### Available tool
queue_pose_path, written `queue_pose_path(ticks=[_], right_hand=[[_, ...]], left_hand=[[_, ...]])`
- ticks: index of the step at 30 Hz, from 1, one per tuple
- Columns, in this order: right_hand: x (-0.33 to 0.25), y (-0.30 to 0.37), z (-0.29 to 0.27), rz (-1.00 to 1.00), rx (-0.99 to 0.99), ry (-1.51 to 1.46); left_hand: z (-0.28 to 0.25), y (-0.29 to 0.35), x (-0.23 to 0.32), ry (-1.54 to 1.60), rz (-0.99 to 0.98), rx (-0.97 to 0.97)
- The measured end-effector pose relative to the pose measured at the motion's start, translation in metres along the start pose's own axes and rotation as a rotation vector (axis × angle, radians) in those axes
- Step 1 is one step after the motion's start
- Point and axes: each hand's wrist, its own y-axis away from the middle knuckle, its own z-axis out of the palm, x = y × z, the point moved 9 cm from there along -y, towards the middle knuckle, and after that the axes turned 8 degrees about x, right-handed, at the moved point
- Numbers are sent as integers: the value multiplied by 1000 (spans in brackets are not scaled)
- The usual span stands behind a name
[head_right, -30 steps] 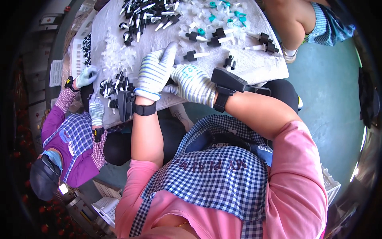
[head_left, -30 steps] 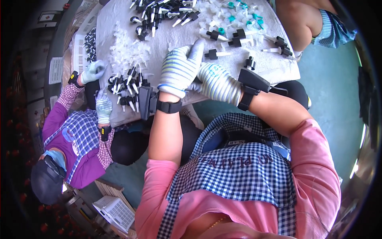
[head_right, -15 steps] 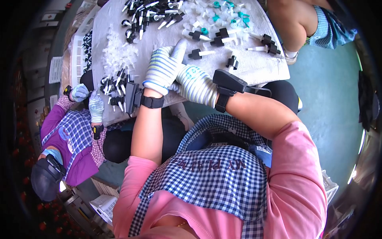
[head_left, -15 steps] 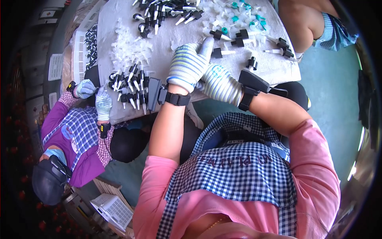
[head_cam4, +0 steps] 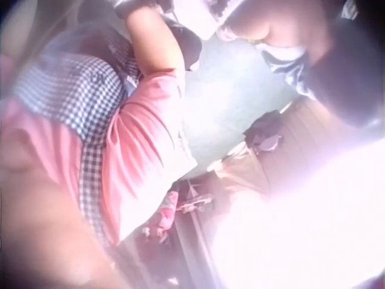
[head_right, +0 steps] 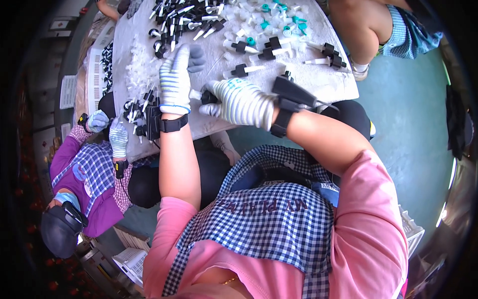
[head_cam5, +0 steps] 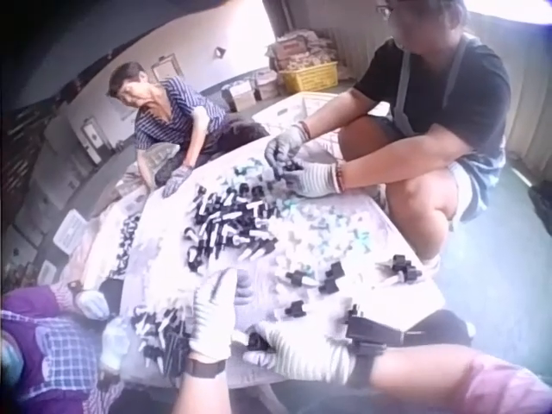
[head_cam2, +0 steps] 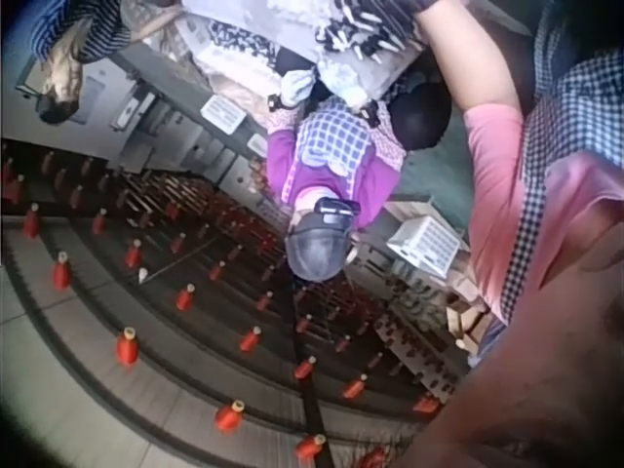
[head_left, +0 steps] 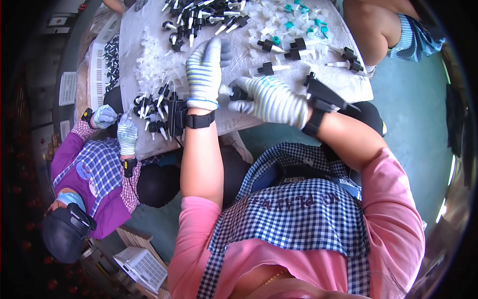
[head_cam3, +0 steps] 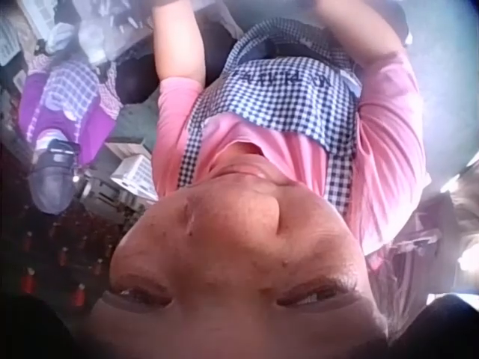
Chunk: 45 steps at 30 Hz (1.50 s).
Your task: Assemble small black and green plastic components at a workstation.
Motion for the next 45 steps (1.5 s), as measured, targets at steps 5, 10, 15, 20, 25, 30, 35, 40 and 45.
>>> queue_pose_path(ticks=[5,10,15,20,25,30,35,40,45], right_hand=[[20,-10,-99,141,290,-315],[35,-12,-153,165,420,287],[53,-12,-148,224,356,500],[52,-13,-129,182,309,407],[56,-15,-125,195,292,447],[59,-21,-122,260,220,460],[68,-24,-121,299,220,444],[68,-31,-120,289,207,423],[81,-34,-115,410,110,426]], left_hand=[[63,34,47,-551,841,-304],[98,60,26,-1001,977,-380],[94,62,24,-1082,932,-301],[90,52,5,-1154,772,-353],[88,57,18,-1135,875,-255],[80,48,13,-1158,813,-297],[68,39,31,-908,689,-216],[76,54,38,-550,729,-338],[101,61,16,-930,604,-498]])
